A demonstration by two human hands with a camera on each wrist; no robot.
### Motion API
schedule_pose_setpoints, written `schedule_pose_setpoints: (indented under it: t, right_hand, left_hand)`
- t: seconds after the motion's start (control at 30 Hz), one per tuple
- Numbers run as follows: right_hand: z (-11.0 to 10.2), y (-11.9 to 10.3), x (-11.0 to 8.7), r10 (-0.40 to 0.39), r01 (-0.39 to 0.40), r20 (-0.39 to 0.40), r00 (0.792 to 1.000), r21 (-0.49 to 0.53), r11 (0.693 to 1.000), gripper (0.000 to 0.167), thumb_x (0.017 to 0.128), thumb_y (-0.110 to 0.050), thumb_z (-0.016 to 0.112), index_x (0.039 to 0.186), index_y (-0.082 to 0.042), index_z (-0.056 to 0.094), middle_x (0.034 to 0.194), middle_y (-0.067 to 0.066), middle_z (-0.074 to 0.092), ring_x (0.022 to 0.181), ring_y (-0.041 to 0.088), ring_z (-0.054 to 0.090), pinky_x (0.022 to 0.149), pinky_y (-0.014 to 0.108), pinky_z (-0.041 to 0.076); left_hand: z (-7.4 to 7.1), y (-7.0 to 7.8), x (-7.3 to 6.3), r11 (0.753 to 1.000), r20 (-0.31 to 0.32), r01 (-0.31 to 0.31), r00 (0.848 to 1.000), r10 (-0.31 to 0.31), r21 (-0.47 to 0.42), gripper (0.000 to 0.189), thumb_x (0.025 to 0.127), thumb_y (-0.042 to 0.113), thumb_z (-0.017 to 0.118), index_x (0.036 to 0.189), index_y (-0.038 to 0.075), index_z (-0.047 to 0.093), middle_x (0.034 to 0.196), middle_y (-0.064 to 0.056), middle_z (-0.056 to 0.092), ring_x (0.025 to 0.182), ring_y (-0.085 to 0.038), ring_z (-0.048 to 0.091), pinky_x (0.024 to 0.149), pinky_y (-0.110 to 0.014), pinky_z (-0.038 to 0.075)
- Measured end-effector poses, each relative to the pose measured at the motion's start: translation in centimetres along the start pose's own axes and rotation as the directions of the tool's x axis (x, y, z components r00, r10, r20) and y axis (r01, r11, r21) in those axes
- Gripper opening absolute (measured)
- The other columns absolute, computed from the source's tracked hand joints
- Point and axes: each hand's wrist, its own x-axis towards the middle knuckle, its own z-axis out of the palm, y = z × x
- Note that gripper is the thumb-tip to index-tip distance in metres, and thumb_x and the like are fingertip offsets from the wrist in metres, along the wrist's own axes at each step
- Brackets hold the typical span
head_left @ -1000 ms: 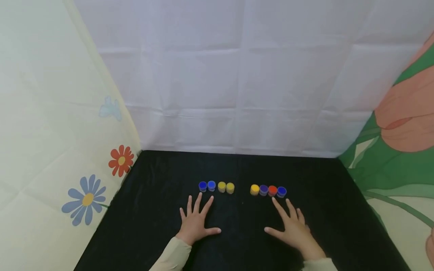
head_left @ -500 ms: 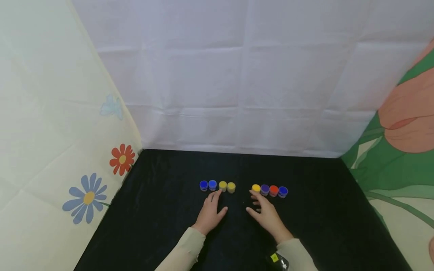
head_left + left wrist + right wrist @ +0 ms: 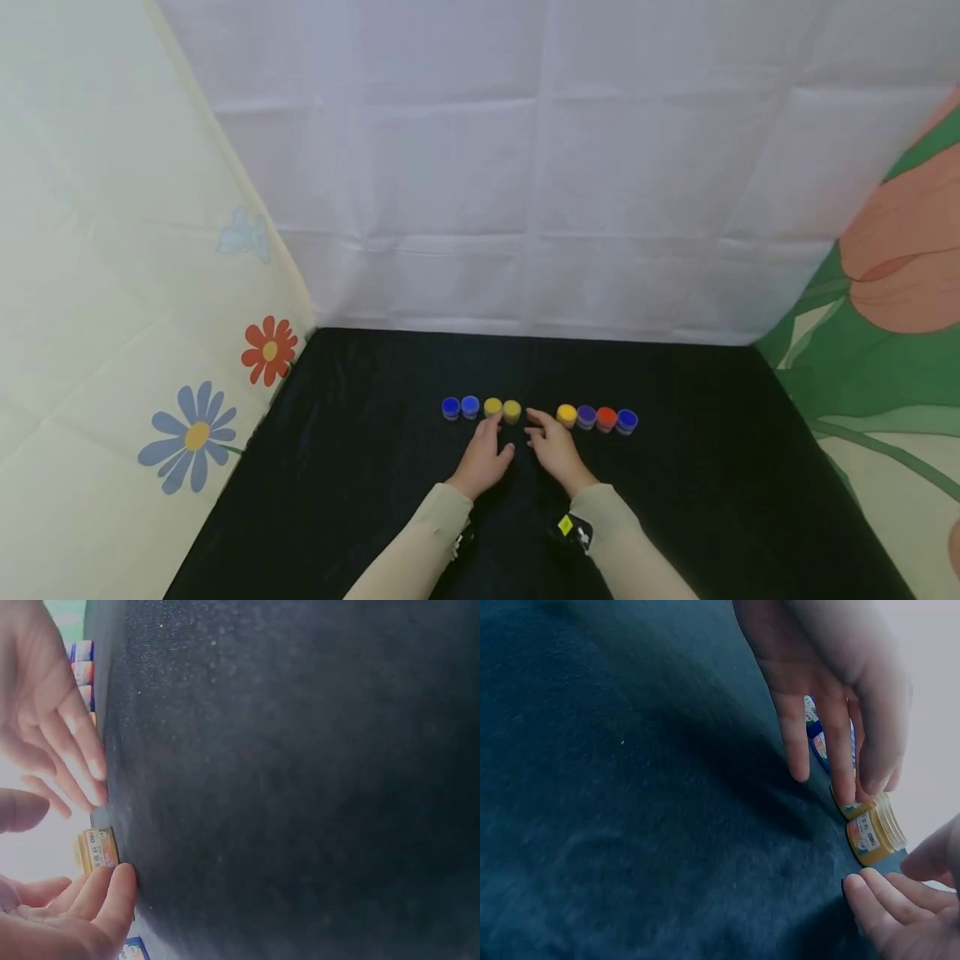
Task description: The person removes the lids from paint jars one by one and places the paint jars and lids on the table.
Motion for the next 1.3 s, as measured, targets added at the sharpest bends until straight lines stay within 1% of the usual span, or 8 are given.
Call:
schedule_pose_setpoints:
  t: [0.07,0.17,0.37,0.47,0.67,0.93,1.17,1.3]
  right_hand:
    - [0.5,-0.1,0.5,0.018,-0.018,-0.005,1.000,0.014,1.000,0.041,0.097,0.013,0.045,0.138,0.017,0.048,0.138,0.038,0.051,0.115,0.046,0.062,0.089,0.043,0.057]
    - [1.0,-0.2,1.1,0.020,-0.020,-0.025,0.999,0.006,1.000,0.042,0.095,0.014,0.047,0.137,0.018,0.048,0.136,0.038,0.052,0.114,0.046,0.063,0.087,0.043,0.057]
    - [1.4,0.0,1.8,-0.012,0.010,-0.063,0.998,-0.030,0.999,0.043,0.088,0.015,0.053,0.130,0.020,0.053,0.129,0.037,0.058,0.109,0.045,0.065,0.088,0.047,0.057]
    - [1.5,0.2,1.8,-0.034,0.031,-0.081,0.996,-0.037,0.999,0.040,0.087,0.016,0.054,0.127,0.020,0.055,0.125,0.036,0.061,0.107,0.045,0.066,0.090,0.049,0.055]
    - [1.5,0.3,1.4,-0.050,0.049,-0.096,0.994,-0.018,0.999,0.035,0.087,0.016,0.056,0.122,0.019,0.058,0.120,0.035,0.063,0.105,0.045,0.066,0.091,0.051,0.054]
    - [1.5,0.3,0.7,-0.034,0.031,-0.117,0.993,-0.025,0.999,0.026,0.088,0.013,0.063,0.115,0.013,0.064,0.112,0.030,0.067,0.102,0.042,0.068,0.090,0.049,0.055]
    - [1.3,0.3,-0.3,-0.017,0.014,-0.119,0.993,-0.026,1.000,0.022,0.085,0.013,0.069,0.107,0.011,0.066,0.100,0.025,0.071,0.094,0.038,0.071,0.082,0.045,0.058]
    - [1.0,0.3,-1.1,-0.026,0.024,-0.094,0.995,-0.031,0.999,0.022,0.084,0.013,0.070,0.105,0.010,0.067,0.096,0.021,0.072,0.091,0.034,0.070,0.080,0.043,0.058]
  left_hand:
    - [0.0,0.0,0.2,1.000,-0.005,0.001,1.000,-0.001,0.001,0.056,0.101,0.009,0.058,0.149,-0.008,0.037,0.144,-0.028,0.045,0.128,-0.039,0.053,0.106,-0.053,0.043]
    - [0.1,0.0,0.4,1.000,-0.009,-0.003,1.000,0.003,0.003,0.055,0.100,0.008,0.057,0.149,-0.009,0.037,0.143,-0.029,0.046,0.128,-0.040,0.053,0.106,-0.053,0.043]
    - [0.4,0.1,0.5,1.000,-0.022,-0.017,1.000,0.017,0.006,0.057,0.098,0.007,0.059,0.147,-0.011,0.038,0.143,-0.032,0.045,0.128,-0.042,0.052,0.107,-0.054,0.041]
    - [0.4,0.1,0.5,1.000,-0.040,-0.020,0.999,0.020,-0.005,0.055,0.098,0.006,0.060,0.146,-0.011,0.040,0.141,-0.032,0.047,0.127,-0.043,0.053,0.106,-0.055,0.042]
    - [0.4,0.1,0.4,0.998,-0.082,-0.005,0.997,0.001,-0.055,0.050,0.097,0.005,0.059,0.143,-0.008,0.045,0.135,-0.027,0.054,0.124,-0.040,0.055,0.105,-0.053,0.044]
    - [0.3,-0.2,0.2,0.993,-0.115,-0.001,0.993,-0.013,-0.122,0.044,0.095,0.000,0.057,0.138,-0.008,0.052,0.128,-0.024,0.057,0.121,-0.039,0.057,0.102,-0.052,0.046]
    - [0.3,-0.7,-0.4,0.977,-0.131,0.003,0.991,-0.031,-0.211,0.030,0.093,-0.004,0.058,0.123,-0.004,0.060,0.119,-0.019,0.060,0.115,-0.038,0.061,0.095,-0.049,0.052]
    - [0.1,-0.7,-0.9,0.971,-0.138,0.002,0.990,-0.036,-0.241,0.022,0.092,-0.005,0.059,0.114,-0.002,0.063,0.114,-0.017,0.063,0.108,-0.035,0.064,0.093,-0.048,0.053]
